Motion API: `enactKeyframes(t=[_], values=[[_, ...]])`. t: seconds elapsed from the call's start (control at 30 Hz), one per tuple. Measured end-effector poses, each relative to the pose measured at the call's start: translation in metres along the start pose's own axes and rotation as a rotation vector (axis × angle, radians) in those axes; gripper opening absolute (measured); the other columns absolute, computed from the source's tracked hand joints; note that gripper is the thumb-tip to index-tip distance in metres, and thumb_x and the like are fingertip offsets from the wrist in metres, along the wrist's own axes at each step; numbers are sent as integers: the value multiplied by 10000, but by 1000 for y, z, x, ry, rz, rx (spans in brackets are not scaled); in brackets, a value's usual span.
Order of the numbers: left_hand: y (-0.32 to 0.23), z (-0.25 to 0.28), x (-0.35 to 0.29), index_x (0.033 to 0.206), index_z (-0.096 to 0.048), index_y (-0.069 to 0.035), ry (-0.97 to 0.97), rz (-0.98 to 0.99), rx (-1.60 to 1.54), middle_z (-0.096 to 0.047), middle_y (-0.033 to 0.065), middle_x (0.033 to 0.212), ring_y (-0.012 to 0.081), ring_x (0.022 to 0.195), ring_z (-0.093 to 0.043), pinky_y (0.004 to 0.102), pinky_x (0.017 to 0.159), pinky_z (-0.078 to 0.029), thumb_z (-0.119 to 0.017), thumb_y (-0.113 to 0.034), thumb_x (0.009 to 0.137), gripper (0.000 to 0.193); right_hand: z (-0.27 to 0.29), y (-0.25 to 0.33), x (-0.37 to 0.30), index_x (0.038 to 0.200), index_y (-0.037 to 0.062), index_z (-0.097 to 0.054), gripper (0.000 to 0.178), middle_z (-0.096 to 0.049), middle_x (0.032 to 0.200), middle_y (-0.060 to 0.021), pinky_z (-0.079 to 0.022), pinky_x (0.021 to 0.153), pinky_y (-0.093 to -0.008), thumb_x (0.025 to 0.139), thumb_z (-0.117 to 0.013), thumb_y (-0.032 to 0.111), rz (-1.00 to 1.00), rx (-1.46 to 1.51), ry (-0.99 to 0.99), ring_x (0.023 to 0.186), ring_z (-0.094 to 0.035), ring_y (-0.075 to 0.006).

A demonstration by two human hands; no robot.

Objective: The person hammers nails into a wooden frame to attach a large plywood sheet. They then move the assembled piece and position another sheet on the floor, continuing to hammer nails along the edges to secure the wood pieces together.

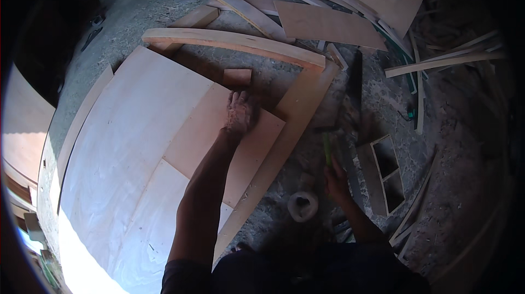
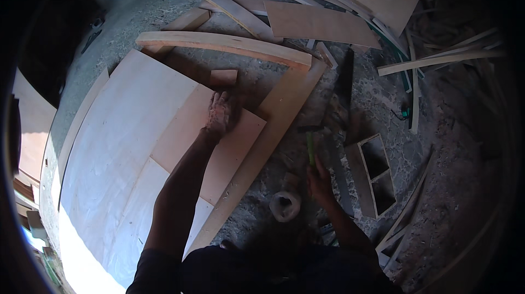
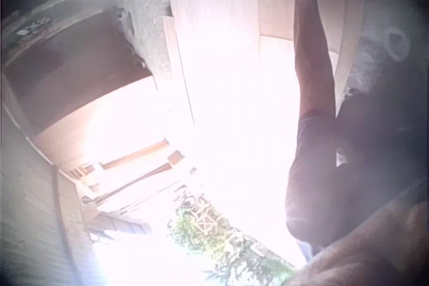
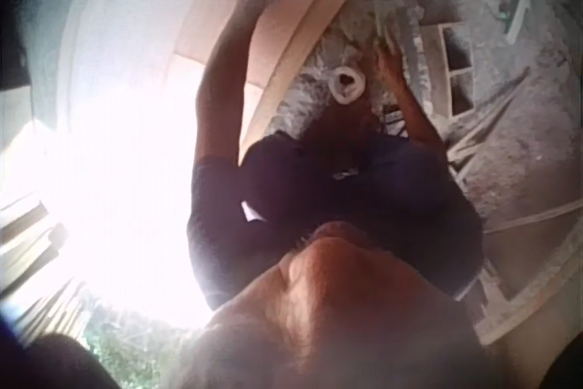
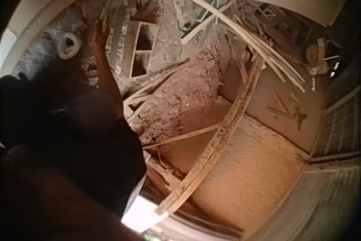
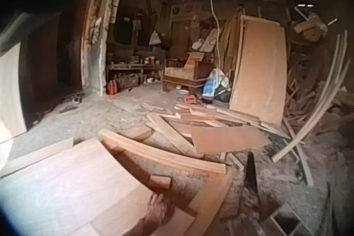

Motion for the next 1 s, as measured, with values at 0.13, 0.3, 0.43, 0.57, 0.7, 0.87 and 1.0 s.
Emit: enactKeyframes(t=[0.13,0.3,0.43,0.57,0.7,0.87,1.0], values=[[5,-10,3,1173,-646,-179,85,55,0,-567,105,1186,316,1145,-504,497,1100,-329,-524,-237,910,295,5,-19,-7,1530,178,-328,576,-542,673,-27,-439,414,-269,998,-543,216,-78,-163,25,473,-512,-91],[-3,5,1,1084,-687,-169,-136,-34,-56,-606,112,1079,320,1056,-540,490,1051,-365,-550,-265,929,228,21,-15,-10,1443,170,-447,531,-645,848,-168,-539,675,-451,932,-590,188,132,-841,-63,767,-668,-324],[0,1,1,1064,-693,-161,-117,21,-88,-611,111,1090,325,1046,-539,485,1031,-377,-554,-282,930,227,33,-25,-17,1355,160,-520,505,-631,1084,-218,-509,839,-520,860,-617,131,179,-1046,-63,1034,-623,-404],[-5,6,5,1064,-691,-152,-100,4,-50,-616,113,1097,326,1049,-544,486,1021,-384,-525,-297,950,248,54,-31,-20,1366,156,-525,547,-616,1109,-219,-498,861,-493,834,-647,113,245,-1074,-126,1053,-603,-408],[-11,4,5,1124,-665,-138,88,15,6,-614,131,1118,336,1111,-540,496,1064,-355,-483,-313,975,293,60,-35,-14,1347,162,-534,552,-600,1152,-196,-510,857,-494,810,-634,80,269,-1040,-167,1080,-597,-394],[-31,2,-4,1143,-615,-80,191,-86,128,-603,164,1121,364,1145,-523,535,1117,-292,-495,-304,976,305,49,-19,-1,1342,159,-540,558,-595,1139,-176,-514,850,-481,801,-623,54,365,-962,-179,1066,-594,-390],[-40,-5,-4,1090,-595,-54,248,-75,125,-598,178,1085,368,1129,-527,549,1114,-286,-495,-272,972,267,53,-4,17,1333,142,-552,559,-592,1122,-176,-502,856,-467,791,-617,23,374,-826,-126,1045,-583,-392]])
Point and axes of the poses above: each hand's wrist, its own x-axis towards the middle knuckle, its own z-axis out of the back of the hand, y = z × x, the point moved 8 cm from there along x, towards the middle knuckle
